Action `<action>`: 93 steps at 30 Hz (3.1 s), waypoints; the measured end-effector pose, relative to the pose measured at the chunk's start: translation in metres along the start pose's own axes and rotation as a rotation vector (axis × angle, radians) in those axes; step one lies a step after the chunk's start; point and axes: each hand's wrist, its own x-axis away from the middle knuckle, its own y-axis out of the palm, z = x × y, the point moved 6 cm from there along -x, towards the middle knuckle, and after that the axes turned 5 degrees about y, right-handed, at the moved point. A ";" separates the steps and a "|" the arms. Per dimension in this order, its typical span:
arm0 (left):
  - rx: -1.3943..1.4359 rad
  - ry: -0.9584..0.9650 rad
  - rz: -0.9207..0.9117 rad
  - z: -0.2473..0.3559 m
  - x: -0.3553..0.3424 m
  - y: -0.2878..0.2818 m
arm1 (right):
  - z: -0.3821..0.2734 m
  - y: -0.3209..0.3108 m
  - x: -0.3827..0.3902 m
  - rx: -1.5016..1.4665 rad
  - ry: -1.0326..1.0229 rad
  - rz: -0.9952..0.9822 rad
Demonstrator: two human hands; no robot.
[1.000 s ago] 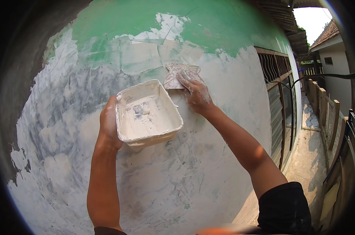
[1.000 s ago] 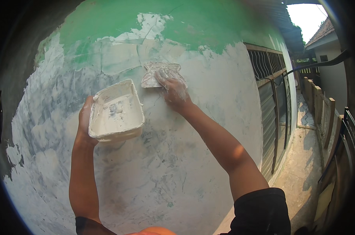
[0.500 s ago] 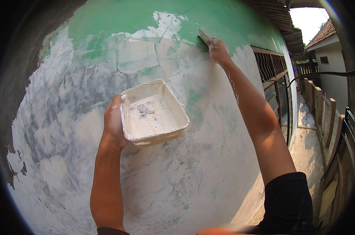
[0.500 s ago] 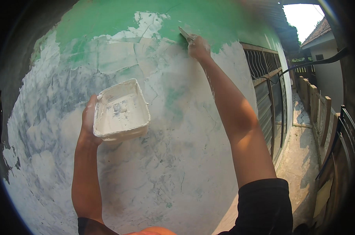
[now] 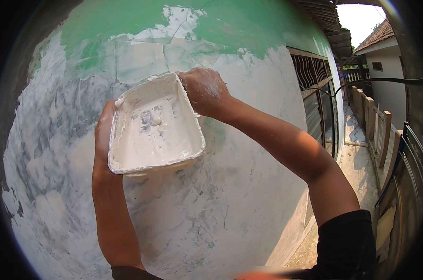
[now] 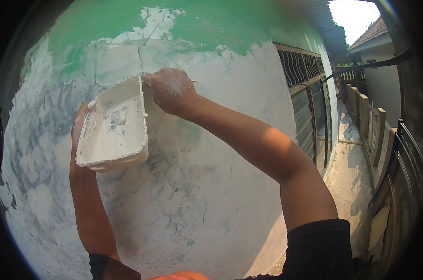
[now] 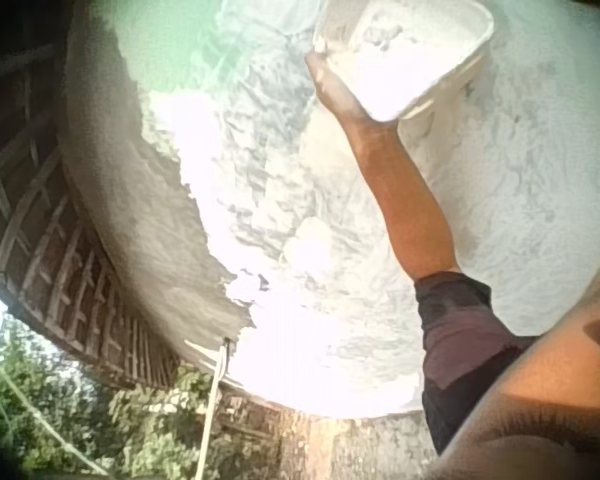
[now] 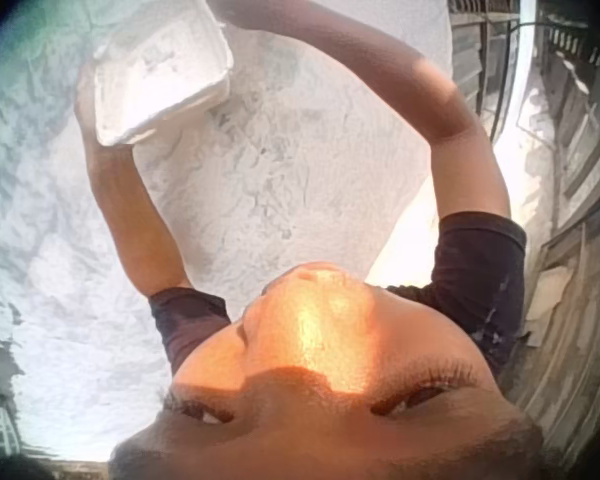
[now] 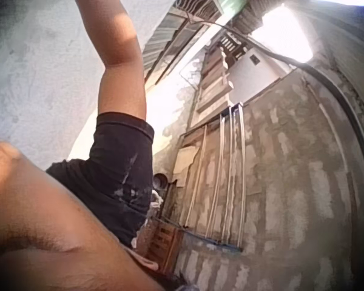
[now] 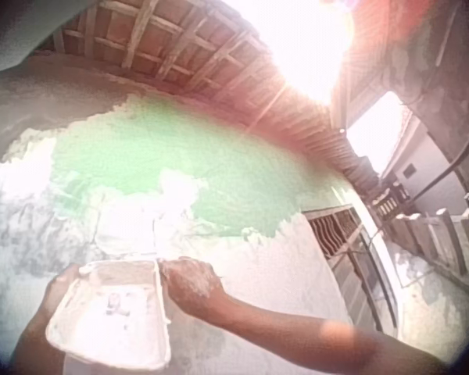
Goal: Applying plaster or wall filler to a concrete wall using a hand-held scraper tool.
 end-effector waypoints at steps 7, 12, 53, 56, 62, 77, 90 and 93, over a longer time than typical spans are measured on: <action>-0.029 -0.002 -0.037 0.000 -0.002 0.003 | 0.065 -0.042 -0.037 -0.103 0.208 0.066; -0.024 -0.026 -0.004 0.001 0.000 -0.010 | 0.088 -0.036 -0.082 0.002 0.254 0.354; -0.041 -0.188 0.067 -0.043 0.023 -0.036 | 0.130 -0.001 0.019 -0.115 0.391 0.245; -0.055 -0.195 0.059 -0.051 0.028 -0.042 | 0.076 -0.009 0.062 -0.179 0.237 0.167; -0.063 -0.186 0.079 -0.056 0.030 -0.027 | 0.099 -0.031 0.051 -0.186 0.069 0.124; -0.300 -0.302 0.013 -0.073 0.069 -0.010 | 0.022 -0.004 0.143 -0.194 0.037 -0.050; -0.258 -0.398 0.023 -0.103 0.099 -0.020 | 0.069 -0.007 0.068 -0.128 0.057 0.276; -0.212 -0.440 0.024 -0.132 0.114 -0.035 | 0.031 0.006 0.125 -0.093 0.047 0.066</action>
